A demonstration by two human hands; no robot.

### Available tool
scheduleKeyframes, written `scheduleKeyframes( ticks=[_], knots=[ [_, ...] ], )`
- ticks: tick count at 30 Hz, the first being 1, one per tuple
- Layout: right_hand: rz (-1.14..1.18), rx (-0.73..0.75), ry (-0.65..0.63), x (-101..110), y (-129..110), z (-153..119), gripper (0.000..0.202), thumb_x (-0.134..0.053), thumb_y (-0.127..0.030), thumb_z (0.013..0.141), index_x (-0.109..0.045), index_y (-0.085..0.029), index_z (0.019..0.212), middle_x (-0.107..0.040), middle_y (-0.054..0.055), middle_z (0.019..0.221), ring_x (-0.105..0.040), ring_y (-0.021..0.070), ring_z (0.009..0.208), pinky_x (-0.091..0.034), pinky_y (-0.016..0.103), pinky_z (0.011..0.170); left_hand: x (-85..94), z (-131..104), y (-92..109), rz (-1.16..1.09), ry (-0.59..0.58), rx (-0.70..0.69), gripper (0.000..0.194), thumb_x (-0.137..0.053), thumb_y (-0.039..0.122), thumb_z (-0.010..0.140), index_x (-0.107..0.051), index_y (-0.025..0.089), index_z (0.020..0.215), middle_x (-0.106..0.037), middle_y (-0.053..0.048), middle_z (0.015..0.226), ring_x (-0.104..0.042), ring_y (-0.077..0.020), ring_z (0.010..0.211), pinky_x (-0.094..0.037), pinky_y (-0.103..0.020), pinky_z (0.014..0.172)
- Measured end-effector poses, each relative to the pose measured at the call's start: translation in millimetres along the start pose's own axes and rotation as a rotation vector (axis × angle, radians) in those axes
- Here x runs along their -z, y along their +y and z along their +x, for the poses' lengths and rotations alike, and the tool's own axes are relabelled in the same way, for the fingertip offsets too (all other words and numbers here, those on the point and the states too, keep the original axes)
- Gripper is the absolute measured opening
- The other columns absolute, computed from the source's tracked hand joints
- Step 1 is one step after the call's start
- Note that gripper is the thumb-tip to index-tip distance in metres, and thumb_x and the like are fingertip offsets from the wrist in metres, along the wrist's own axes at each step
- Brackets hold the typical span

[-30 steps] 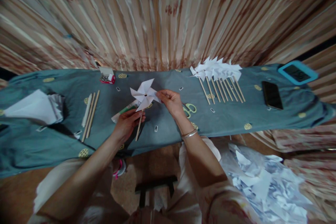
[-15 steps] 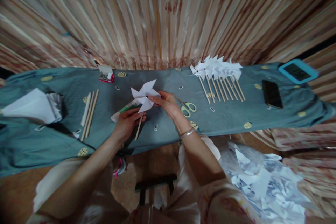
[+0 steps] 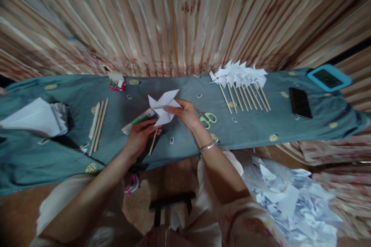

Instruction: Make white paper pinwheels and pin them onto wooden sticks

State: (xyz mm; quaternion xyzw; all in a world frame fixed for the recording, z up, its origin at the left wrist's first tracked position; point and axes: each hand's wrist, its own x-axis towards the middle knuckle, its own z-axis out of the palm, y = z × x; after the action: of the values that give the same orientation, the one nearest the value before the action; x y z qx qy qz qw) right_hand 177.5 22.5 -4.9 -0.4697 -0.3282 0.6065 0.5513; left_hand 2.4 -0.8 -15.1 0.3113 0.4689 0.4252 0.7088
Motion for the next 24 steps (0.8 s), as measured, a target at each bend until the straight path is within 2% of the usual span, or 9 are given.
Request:
scheduleKeyframes(
  ticks=[4,8,12,17,20,24],
  knots=[
    [0.005,0.073,0.002,2,-5,-10,0.038,-0.094,-0.037,0.049,-0.077,-0.021,0.079,-0.078,-0.001,0.08,-0.069,0.0173,0.075,-0.053,0.032,0.078,1.6,0,4,-0.045,0.0,0.024,0.039,-0.092,0.028,0.051,-0.076,0.012,0.083,-0.074,-0.004,0.07,-0.067,-0.0128,0.059,-0.057,-0.027,0.066],
    [-0.01,0.069,0.007,7,-11,-24,0.036,-0.093,-0.037,0.052,-0.077,-0.021,0.079,-0.078,-0.001,0.08,-0.068,0.0149,0.07,-0.054,0.03,0.073,1.9,-3,12,-0.108,-0.036,0.048,0.032,-0.091,0.023,0.056,-0.076,0.012,0.082,-0.075,-0.004,0.074,-0.066,-0.0105,0.059,-0.058,-0.023,0.063],
    [-0.007,0.053,0.013,8,-18,-30,0.036,-0.094,-0.034,0.049,-0.076,-0.022,0.079,-0.077,-0.003,0.076,-0.067,0.0138,0.066,-0.054,0.028,0.069,2.5,-5,20,-0.16,-0.048,0.075,0.02,-0.085,0.016,0.064,-0.076,0.012,0.082,-0.073,-0.002,0.072,-0.066,-0.0091,0.06,-0.057,-0.019,0.061],
    [0.003,0.033,0.009,6,-21,-30,0.04,-0.095,-0.033,0.045,-0.076,-0.021,0.078,-0.077,-0.001,0.073,-0.071,0.0184,0.074,-0.056,0.033,0.074,3.9,-4,25,-0.212,-0.019,0.117,0.004,-0.073,0.009,0.078,-0.074,0.012,0.08,-0.072,-0.002,0.071,-0.066,-0.0078,0.061,-0.055,-0.017,0.061],
    [0.005,0.034,-0.01,5,-20,-30,0.038,-0.095,-0.035,0.045,-0.075,-0.021,0.075,-0.076,-0.002,0.072,-0.071,0.0179,0.072,-0.057,0.032,0.073,4.2,-3,26,-0.246,-0.003,0.138,0.013,-0.063,0.006,0.084,-0.074,0.012,0.079,-0.071,-0.002,0.071,-0.066,-0.0072,0.061,-0.055,-0.016,0.062],
    [-0.008,0.04,-0.009,5,-18,-30,0.039,-0.094,-0.038,0.047,-0.076,-0.022,0.077,-0.076,-0.002,0.074,-0.069,0.0163,0.069,-0.056,0.032,0.071,3.9,-3,29,-0.284,0.012,0.148,0.01,-0.065,0.005,0.084,-0.072,0.012,0.084,-0.072,-0.002,0.074,-0.066,-0.0074,0.062,-0.056,-0.016,0.062]
  ],
)
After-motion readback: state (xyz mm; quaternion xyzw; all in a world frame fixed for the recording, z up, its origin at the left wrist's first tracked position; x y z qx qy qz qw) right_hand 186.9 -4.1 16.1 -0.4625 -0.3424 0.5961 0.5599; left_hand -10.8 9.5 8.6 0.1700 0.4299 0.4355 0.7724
